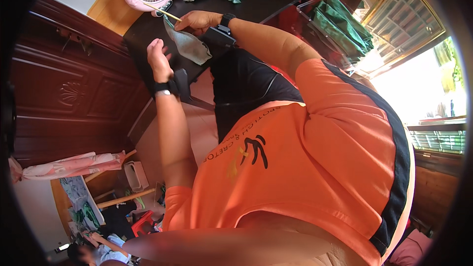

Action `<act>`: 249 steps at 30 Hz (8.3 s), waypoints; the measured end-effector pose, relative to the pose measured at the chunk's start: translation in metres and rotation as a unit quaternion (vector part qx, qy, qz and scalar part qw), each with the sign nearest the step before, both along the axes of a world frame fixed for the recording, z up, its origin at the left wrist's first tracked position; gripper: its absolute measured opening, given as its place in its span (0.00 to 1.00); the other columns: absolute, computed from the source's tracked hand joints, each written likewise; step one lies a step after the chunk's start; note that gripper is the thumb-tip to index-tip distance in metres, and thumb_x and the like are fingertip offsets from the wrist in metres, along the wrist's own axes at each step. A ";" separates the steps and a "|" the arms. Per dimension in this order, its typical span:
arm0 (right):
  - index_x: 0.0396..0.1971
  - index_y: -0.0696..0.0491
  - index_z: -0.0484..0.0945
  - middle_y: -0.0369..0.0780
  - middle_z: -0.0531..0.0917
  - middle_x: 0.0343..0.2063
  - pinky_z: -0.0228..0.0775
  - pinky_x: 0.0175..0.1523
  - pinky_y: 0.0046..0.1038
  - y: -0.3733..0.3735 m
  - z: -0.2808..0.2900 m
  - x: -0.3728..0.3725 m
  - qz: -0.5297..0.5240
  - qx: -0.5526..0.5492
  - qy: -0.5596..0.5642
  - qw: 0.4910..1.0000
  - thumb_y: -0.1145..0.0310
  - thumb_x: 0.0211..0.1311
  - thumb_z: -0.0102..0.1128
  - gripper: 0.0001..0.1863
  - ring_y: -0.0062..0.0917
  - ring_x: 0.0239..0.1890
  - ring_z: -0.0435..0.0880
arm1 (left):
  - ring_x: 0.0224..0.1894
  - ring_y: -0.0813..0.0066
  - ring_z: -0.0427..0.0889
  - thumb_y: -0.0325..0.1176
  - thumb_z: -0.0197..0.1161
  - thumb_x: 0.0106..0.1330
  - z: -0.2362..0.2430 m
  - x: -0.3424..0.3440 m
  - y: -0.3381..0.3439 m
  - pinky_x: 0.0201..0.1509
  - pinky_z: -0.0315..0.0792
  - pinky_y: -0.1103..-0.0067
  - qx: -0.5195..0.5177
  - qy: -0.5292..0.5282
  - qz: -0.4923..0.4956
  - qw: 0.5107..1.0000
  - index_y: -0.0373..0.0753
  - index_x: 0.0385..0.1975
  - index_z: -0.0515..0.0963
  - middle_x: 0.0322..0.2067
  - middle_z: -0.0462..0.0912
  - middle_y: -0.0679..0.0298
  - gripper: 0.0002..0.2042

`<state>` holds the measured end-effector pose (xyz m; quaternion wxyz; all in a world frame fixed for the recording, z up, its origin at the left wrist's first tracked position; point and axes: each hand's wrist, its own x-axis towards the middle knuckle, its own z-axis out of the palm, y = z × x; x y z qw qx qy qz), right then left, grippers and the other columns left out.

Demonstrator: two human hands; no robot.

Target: Using a wooden stick to push out the corners and turn a small green leather part inside out.

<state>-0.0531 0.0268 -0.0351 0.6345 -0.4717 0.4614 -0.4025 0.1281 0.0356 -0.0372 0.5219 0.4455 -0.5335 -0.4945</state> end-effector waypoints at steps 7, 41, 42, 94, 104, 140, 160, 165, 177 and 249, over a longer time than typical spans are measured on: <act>0.32 0.51 0.77 0.28 0.75 0.20 0.45 0.15 0.13 -0.049 -0.006 0.011 0.000 -0.008 0.013 1.000 0.62 0.58 0.59 0.09 0.09 0.16 0.69 | 0.35 0.66 0.76 0.30 0.55 0.54 -0.029 -0.011 -0.100 0.42 0.71 0.74 0.077 0.170 -0.126 0.974 0.30 0.42 0.71 0.34 0.77 0.57 0.16; 0.26 0.52 0.78 0.28 0.73 0.20 0.50 0.19 0.11 -0.032 0.002 0.012 0.003 -0.060 -0.064 0.996 0.61 0.54 0.61 0.10 0.09 0.19 0.68 | 0.40 0.68 0.74 0.28 0.53 0.57 -0.012 -0.007 -0.063 0.48 0.68 0.72 0.107 0.204 -0.047 0.972 0.30 0.44 0.69 0.38 0.75 0.56 0.15; 0.26 0.52 0.78 0.28 0.73 0.20 0.50 0.19 0.11 -0.031 0.002 0.011 0.001 -0.060 -0.064 0.996 0.61 0.54 0.61 0.10 0.09 0.19 0.68 | 0.42 0.66 0.74 0.27 0.52 0.57 -0.009 -0.004 -0.064 0.49 0.68 0.71 0.184 0.278 -0.177 0.926 0.29 0.44 0.69 0.40 0.74 0.55 0.14; 0.28 0.56 0.78 0.43 0.79 0.20 0.69 0.31 0.31 -0.028 -0.010 0.023 -0.072 -0.344 0.338 0.873 0.61 0.56 0.54 0.13 0.33 0.23 0.77 | 0.25 0.84 0.61 0.23 0.55 0.53 -0.019 -0.004 -0.063 0.29 0.59 0.84 -0.020 -0.042 -0.094 0.994 0.36 0.17 0.67 0.20 0.65 0.72 0.06; 0.27 0.56 0.77 0.45 0.77 0.20 0.69 0.33 0.35 -0.024 -0.006 0.024 -0.071 -0.404 0.343 0.845 0.63 0.54 0.53 0.11 0.39 0.27 0.78 | 0.29 0.81 0.66 0.24 0.51 0.57 -0.011 -0.020 -0.054 0.35 0.64 0.83 0.041 0.052 -0.029 0.997 0.33 0.25 0.71 0.25 0.69 0.69 0.03; 0.25 0.55 0.76 0.44 0.78 0.24 0.69 0.36 0.38 -0.020 -0.002 0.023 -0.062 -0.430 0.401 0.807 0.65 0.52 0.54 0.09 0.41 0.31 0.78 | 0.23 0.84 0.63 0.25 0.51 0.55 -0.009 0.001 -0.064 0.26 0.61 0.84 -0.061 -0.197 -0.129 0.970 0.32 0.24 0.72 0.20 0.70 0.69 0.04; 0.29 0.57 0.77 0.43 0.77 0.19 0.66 0.31 0.33 -0.026 0.002 0.011 -0.017 -0.351 0.330 0.876 0.62 0.56 0.54 0.13 0.33 0.24 0.76 | 0.21 0.85 0.69 0.31 0.54 0.60 -0.011 0.005 -0.070 0.22 0.61 0.86 0.073 -0.085 -0.241 0.964 0.37 0.31 0.76 0.21 0.73 0.70 0.06; 0.25 0.56 0.75 0.45 0.78 0.22 0.68 0.34 0.37 -0.023 -0.002 0.020 -0.075 -0.418 0.381 0.821 0.65 0.53 0.54 0.09 0.41 0.29 0.77 | 0.23 0.83 0.70 0.28 0.53 0.58 -0.009 -0.003 -0.062 0.26 0.63 0.85 0.036 -0.088 -0.134 0.986 0.33 0.31 0.77 0.21 0.76 0.66 0.08; 0.24 0.56 0.75 0.43 0.76 0.22 0.69 0.34 0.37 -0.019 -0.001 0.029 -0.077 -0.454 0.387 0.799 0.67 0.52 0.54 0.08 0.40 0.28 0.77 | 0.37 0.63 0.77 0.30 0.51 0.55 -0.024 -0.009 -0.069 0.45 0.67 0.74 -0.082 -0.151 0.007 0.985 0.28 0.38 0.75 0.34 0.79 0.50 0.14; 0.28 0.56 0.77 0.45 0.79 0.24 0.70 0.37 0.37 -0.030 -0.004 0.027 -0.098 -0.351 0.346 0.865 0.63 0.56 0.53 0.11 0.40 0.30 0.79 | 0.52 0.62 0.70 0.31 0.53 0.59 -0.017 -0.001 -0.061 0.64 0.56 0.60 0.245 0.341 -0.206 0.884 0.34 0.44 0.72 0.44 0.75 0.57 0.14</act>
